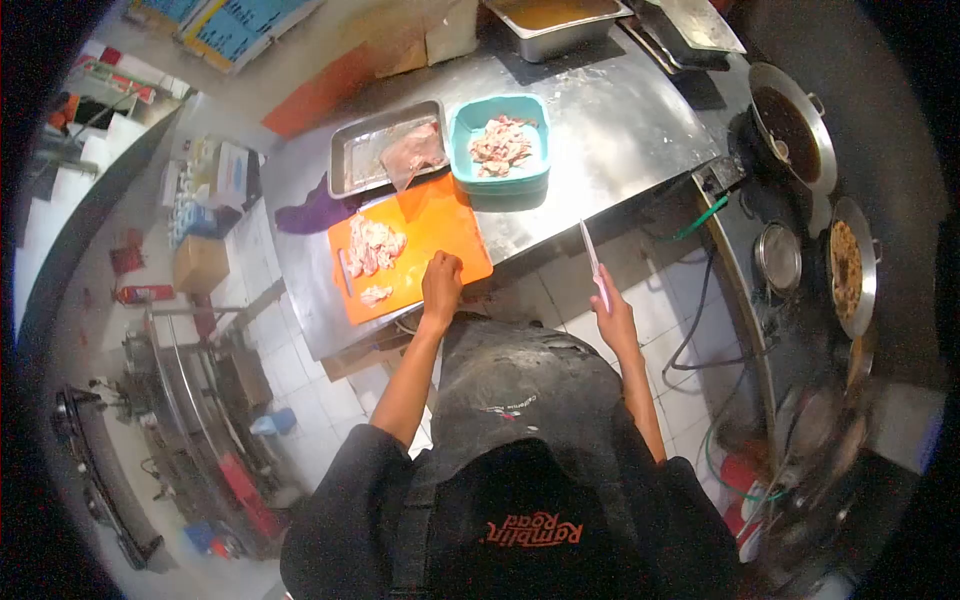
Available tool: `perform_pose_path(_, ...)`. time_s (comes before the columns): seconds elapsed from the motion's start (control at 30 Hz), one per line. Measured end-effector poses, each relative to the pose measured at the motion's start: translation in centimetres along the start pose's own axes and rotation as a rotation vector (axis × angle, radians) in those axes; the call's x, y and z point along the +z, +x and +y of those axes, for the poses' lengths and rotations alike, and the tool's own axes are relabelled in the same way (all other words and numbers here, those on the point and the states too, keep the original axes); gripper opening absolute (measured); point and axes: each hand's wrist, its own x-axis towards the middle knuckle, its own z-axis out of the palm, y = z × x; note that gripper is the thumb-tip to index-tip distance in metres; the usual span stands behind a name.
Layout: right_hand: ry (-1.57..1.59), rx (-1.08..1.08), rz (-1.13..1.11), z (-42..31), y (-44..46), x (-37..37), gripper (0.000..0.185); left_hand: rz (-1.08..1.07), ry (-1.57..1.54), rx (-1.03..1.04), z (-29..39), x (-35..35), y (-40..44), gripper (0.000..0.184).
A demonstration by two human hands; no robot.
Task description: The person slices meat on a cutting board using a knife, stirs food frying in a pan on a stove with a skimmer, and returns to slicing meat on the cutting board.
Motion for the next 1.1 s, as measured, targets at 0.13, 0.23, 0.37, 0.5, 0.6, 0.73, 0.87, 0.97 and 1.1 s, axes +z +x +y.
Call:
perform_pose_path(0.13,-0.086,0.028,-0.083,-0.8,0.3,-0.6,0.069,0.139,-0.204,-0.013,0.6,-0.8,1.7,0.011)
perform_pose_path(0.23,-0.074,0.006,-0.049,-1.3,0.4,-0.8,0.068,0.398,-0.332,0.201,7.4,-6.5,7.2,0.015)
perform_pose_path(0.37,-0.045,0.085,-0.105,-2.9,-0.5,-0.7,0.066,0.618,-0.410,0.592,15.2,-10.8,15.8,0.020)
perform_pose_path(0.5,-0.010,0.086,-0.055,-1.6,-1.2,0.2,0.067,0.283,-0.416,0.521,12.2,-5.9,16.8,0.021)
perform_pose_path(0.6,-0.010,0.077,0.011,-1.1,-1.1,1.0,0.066,0.340,-0.419,0.206,7.3,-7.3,9.4,0.023)
perform_pose_path(0.73,0.070,0.061,0.021,0.5,-0.4,2.7,0.064,0.338,-0.064,-0.096,-7.1,-9.4,-1.0,0.022)
perform_pose_path(0.87,0.084,0.083,-0.140,-3.4,1.3,3.2,0.063,0.148,0.153,-0.048,-14.5,-12.1,-6.4,0.026)
perform_pose_path(0.97,0.054,-0.099,-0.125,-4.6,3.0,4.4,0.063,-0.049,0.130,-0.059,-14.4,-13.4,-6.2,0.024)
perform_pose_path(1.1,-0.030,-0.185,-0.082,-7.2,3.8,6.2,0.064,-0.093,-0.389,-0.375,-11.0,-13.5,-4.2,0.022)
